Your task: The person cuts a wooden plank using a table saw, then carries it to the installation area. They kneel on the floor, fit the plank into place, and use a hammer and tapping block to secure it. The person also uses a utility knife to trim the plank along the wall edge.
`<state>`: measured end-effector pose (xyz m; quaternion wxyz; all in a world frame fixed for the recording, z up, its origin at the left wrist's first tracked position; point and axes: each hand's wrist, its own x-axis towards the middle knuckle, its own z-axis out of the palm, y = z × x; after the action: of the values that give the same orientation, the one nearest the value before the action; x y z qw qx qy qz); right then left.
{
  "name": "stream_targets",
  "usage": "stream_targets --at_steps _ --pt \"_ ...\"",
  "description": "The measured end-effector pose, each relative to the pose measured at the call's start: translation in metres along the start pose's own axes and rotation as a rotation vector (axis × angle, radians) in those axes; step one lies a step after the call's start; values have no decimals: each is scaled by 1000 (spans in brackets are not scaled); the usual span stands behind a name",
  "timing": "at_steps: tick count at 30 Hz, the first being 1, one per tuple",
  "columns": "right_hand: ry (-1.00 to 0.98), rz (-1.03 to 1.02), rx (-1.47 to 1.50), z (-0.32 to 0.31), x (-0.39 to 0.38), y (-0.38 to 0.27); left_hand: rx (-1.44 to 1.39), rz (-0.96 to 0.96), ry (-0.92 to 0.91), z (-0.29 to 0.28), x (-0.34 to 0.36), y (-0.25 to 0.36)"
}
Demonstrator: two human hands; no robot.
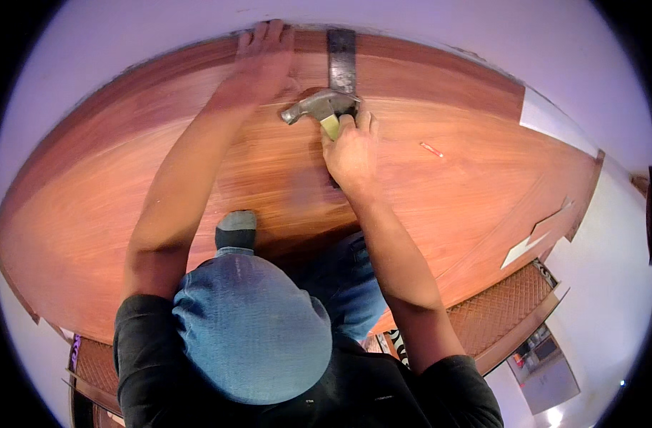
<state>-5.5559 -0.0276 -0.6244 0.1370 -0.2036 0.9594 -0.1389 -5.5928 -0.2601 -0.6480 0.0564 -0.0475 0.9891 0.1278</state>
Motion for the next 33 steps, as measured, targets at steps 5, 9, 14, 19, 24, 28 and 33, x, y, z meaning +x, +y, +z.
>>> stream_targets --at_steps 5,9,14,19,24,28,33 --pt "-270 119 225 -54 0 30 31 -41 -29 -7 -3 11" --pt "-384 134 58 -63 17 69 -2 -71 -47 -15 -3 14" --pt "-704 -151 -128 -56 -5 89 19 -95 -102 -17 0 16" --pt "-679 -205 -180 -50 -6 89 0 -86 -77 -19 -4 14" --pt "-870 -309 -298 -56 -10 80 19 -67 -71 -9 -1 9" --pt "-870 -247 -295 -62 -7 73 5 -63 -38 -11 -1 9" --pt "-517 20 -20 -53 -5 99 7 -52 -48 -13 -1 13"
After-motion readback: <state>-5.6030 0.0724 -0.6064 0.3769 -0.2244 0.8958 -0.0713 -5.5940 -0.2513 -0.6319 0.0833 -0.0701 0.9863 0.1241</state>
